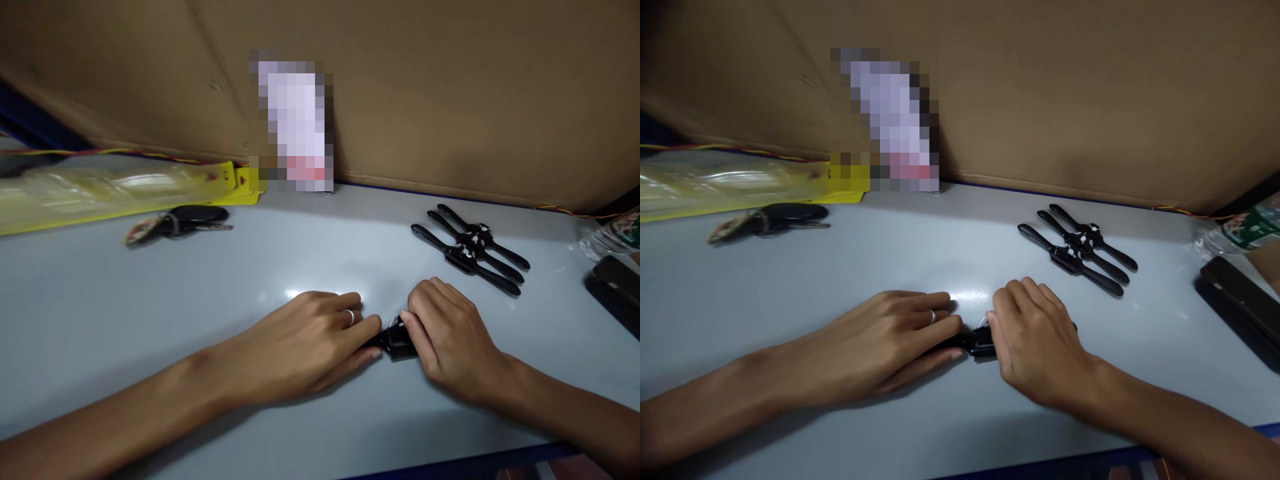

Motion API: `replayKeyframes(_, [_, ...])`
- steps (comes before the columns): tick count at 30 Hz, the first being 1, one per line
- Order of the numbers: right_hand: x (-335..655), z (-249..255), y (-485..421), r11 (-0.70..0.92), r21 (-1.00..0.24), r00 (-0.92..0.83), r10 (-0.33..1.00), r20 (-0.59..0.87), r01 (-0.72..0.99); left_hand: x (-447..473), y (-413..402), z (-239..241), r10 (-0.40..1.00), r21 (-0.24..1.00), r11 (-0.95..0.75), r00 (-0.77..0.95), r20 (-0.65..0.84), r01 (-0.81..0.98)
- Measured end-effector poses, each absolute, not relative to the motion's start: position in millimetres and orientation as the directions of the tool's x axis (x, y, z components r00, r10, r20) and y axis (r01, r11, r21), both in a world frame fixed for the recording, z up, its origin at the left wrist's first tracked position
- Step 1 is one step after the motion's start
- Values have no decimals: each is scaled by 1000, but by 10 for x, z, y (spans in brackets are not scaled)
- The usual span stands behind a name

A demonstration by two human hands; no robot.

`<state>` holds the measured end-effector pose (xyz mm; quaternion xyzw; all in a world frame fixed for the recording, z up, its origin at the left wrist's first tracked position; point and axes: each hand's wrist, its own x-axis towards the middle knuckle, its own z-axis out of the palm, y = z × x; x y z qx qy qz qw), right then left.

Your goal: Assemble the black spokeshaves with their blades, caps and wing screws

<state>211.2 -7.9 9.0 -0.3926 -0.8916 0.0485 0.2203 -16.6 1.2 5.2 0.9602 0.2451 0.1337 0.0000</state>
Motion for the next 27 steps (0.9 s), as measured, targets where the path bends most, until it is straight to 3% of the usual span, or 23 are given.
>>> replayKeyframes(8, [2103,85,-98,695,-203,-613,709,349,689,-163,7,47,475,58,-877,843,252,477])
replayKeyframes(13, [2128,81,-89,679,-305,-584,732,350,668,-151,7,63,479,75,-876,842,248,477])
replayKeyframes(16, [2185,105,-81,725,-362,-584,688,431,586,-150,6,63,479,77,-876,842,249,476])
replayKeyframes(20, [2239,110,-78,805,-305,-659,593,463,510,-158,2,55,476,76,-877,839,265,474])
replayKeyframes(27, [2205,97,-45,700,-526,-594,703,391,482,-162,10,55,477,74,-877,842,252,475])
